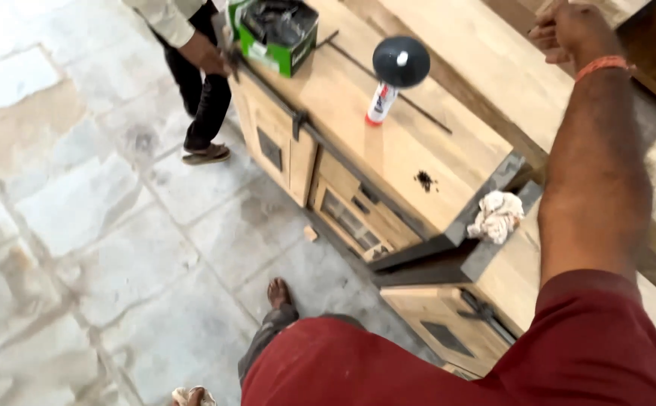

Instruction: Wiping wood furniture components and organizing hardware in a workshop.

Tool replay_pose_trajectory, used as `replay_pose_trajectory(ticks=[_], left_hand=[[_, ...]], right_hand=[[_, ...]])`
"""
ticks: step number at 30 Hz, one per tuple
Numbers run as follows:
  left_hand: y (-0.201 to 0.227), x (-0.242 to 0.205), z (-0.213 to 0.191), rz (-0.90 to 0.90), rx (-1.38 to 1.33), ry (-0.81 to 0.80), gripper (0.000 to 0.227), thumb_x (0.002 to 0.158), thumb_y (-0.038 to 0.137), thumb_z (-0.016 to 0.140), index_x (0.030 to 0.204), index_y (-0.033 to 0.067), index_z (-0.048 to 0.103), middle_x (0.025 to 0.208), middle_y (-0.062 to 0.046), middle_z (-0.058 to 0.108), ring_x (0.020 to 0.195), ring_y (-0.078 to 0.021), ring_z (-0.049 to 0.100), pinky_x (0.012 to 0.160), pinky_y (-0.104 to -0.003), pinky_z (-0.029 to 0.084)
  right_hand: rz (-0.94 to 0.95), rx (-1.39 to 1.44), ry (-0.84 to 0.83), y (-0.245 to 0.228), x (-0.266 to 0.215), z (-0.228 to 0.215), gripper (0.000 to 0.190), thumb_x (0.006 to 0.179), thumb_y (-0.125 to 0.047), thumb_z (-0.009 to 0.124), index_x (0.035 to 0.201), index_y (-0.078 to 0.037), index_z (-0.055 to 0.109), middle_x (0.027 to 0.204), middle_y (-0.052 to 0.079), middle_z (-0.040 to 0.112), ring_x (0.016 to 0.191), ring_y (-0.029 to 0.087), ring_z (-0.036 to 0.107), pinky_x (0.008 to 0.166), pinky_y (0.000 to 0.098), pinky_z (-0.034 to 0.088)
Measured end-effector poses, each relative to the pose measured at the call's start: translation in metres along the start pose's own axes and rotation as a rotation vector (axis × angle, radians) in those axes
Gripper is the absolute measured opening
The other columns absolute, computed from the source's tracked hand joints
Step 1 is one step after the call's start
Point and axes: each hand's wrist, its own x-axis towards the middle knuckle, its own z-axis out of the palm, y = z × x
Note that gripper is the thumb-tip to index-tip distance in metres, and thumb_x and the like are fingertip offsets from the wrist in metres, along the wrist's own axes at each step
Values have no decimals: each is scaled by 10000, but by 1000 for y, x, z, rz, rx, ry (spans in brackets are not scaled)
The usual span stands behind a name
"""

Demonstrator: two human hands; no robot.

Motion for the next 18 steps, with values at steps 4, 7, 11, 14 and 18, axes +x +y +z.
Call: replay_pose_trajectory(ticks=[4, 7, 11, 14, 18], left_hand=[[39, 118, -17, -198, -63, -48, 285, 810, 232, 836, 1034, 88, 735, 1031, -192, 730, 988, -302, 697, 868, -435, 569], [83, 200, -45, -537, -419, -17, 348, 834, 242, 843, 1053, 9, 707, 972, -198, 750, 884, -315, 708, 794, -469, 569], [126, 258, -61, -485, -526, 51, 327, 864, 256, 811, 1024, 2, 683, 915, -135, 731, 785, -225, 668, 711, -394, 543], [137, 270, -40, -609, -846, 104, 358, 798, 239, 803, 1048, 31, 653, 918, -91, 706, 776, -212, 671, 673, -392, 550], [177, 268, 2, -516, -675, 14, 332, 876, 267, 791, 1015, -20, 699, 901, -158, 732, 776, -248, 659, 704, -414, 536]], right_hand=[[193, 53, 7, 37, 29, 15, 505, 1204, -502, 412, 1169, -66, 664, 1059, 56, 722, 985, 165, 689, 831, 385, 581], [185, 44, 66, 66, 73, 16, 472, 1206, -455, 418, 1190, -61, 676, 1061, 64, 724, 948, 159, 689, 786, 370, 584], [234, 131, 150, 109, 117, 41, 390, 1154, -374, 435, 1213, -81, 685, 1064, 17, 749, 896, 108, 722, 714, 294, 607], [142, 254, 221, 139, 129, 71, 392, 1175, -384, 432, 1259, -69, 650, 1075, 9, 743, 900, 93, 723, 713, 258, 612], [-58, 348, 326, 144, 68, 128, 388, 1237, -373, 495, 1272, -24, 662, 1057, 59, 721, 896, 119, 682, 726, 270, 554]])
